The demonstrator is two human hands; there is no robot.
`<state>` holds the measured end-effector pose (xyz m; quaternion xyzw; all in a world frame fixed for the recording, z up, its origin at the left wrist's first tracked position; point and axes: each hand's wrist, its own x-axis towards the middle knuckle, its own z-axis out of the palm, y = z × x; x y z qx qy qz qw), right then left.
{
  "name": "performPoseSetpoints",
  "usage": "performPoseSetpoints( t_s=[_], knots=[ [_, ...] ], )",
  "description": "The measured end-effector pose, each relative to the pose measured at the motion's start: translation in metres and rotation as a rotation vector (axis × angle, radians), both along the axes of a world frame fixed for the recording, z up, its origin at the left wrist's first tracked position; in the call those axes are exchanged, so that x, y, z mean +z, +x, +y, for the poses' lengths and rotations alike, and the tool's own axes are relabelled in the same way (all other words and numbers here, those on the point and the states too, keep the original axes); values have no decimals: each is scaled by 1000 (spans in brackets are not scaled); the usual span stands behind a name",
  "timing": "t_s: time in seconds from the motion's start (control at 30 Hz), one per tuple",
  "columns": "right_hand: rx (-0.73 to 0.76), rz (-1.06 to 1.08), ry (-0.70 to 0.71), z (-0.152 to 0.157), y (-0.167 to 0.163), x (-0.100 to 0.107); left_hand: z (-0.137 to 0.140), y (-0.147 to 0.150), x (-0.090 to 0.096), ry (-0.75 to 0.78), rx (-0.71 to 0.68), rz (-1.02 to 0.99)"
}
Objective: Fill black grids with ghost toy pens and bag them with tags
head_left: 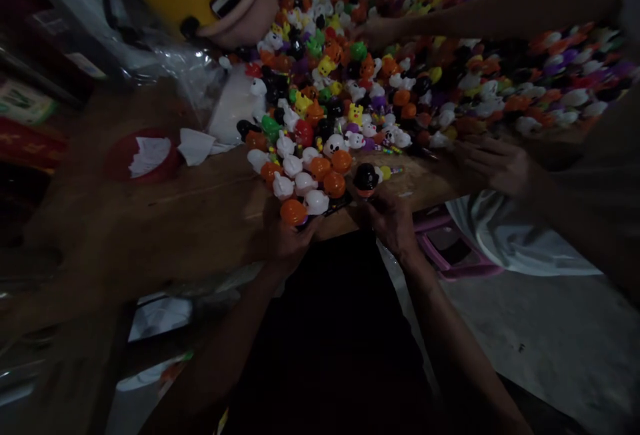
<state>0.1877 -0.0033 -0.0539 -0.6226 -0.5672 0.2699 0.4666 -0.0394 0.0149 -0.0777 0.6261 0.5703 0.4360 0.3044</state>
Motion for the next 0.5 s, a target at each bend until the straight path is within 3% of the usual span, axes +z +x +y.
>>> performPoseSetpoints(
  t_s=[0.13, 0.3, 0.5],
  knots=[
    [-71, 127, -38, 6, -1, -7, 0, 2, -5, -71, 28, -70],
    [67, 269, -27, 19, -17, -15, -4, 1, 1, -145, 46, -128],
    [3, 42, -5, 19, -18, -7, -10, -2, 0, -208, 67, -83]
  ],
)
